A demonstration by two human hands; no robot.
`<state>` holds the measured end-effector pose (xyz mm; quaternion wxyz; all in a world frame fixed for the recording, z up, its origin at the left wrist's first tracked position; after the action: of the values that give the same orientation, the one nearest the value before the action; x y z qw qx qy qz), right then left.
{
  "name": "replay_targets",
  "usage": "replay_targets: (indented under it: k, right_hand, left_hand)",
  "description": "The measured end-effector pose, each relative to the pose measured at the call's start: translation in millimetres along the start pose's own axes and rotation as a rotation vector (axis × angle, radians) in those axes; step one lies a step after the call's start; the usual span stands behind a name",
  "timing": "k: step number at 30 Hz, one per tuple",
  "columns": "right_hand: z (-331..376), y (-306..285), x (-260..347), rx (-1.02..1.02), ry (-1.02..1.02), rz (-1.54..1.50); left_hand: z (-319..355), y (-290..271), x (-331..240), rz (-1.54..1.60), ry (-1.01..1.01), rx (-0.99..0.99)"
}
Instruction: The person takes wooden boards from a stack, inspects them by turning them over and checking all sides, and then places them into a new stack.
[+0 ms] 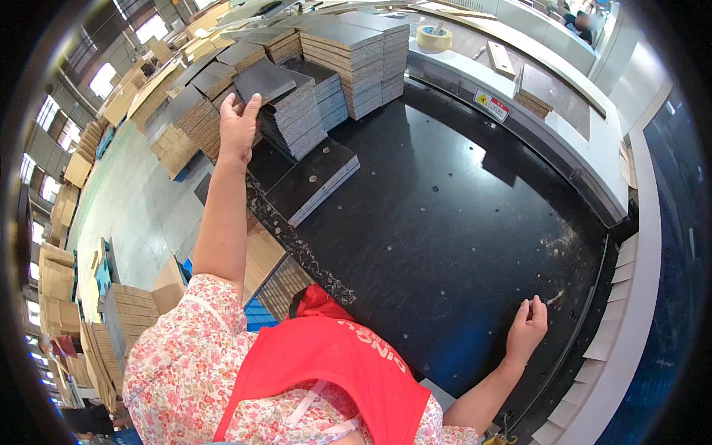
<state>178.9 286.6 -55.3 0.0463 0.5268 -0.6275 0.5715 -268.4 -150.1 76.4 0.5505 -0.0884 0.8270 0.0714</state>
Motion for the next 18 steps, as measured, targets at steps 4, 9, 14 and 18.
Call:
replay_targets:
  k: [4, 9, 14, 18]
  right_hand:
    - [0.3, -1.3, 2.2, 0.005, -0.011, 0.023]
    - [-0.8, -0.3, -1.4, 0.018, -0.035, 0.025]
    - [-1.1, 0.6, -0.8, 0.010, -0.030, 0.004]
    - [-0.7, 0.8, 3.0, -0.012, -0.050, 0.004]
  left_hand:
    - [5.9, -10.1, -5.6, 0.444, -0.240, 0.089]
    - [-7.6, -19.9, 4.0, 0.761, -0.573, 0.139]
    - [0.3, -15.2, -1.8, 0.698, -0.497, 0.107]
    - [26.4, -17.9, -24.7, 0.590, -0.323, 0.313]
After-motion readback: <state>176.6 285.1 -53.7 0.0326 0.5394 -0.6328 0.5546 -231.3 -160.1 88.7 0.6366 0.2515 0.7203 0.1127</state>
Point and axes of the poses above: each hand's wrist, its own z-axis away from the middle knuckle, its own y-axis out of the palm, x = y × z, the point moved 2 cm from there along -z, towards the middle knuckle, and after that the axes turned 4 degrees about z, right-handed, at the moved point
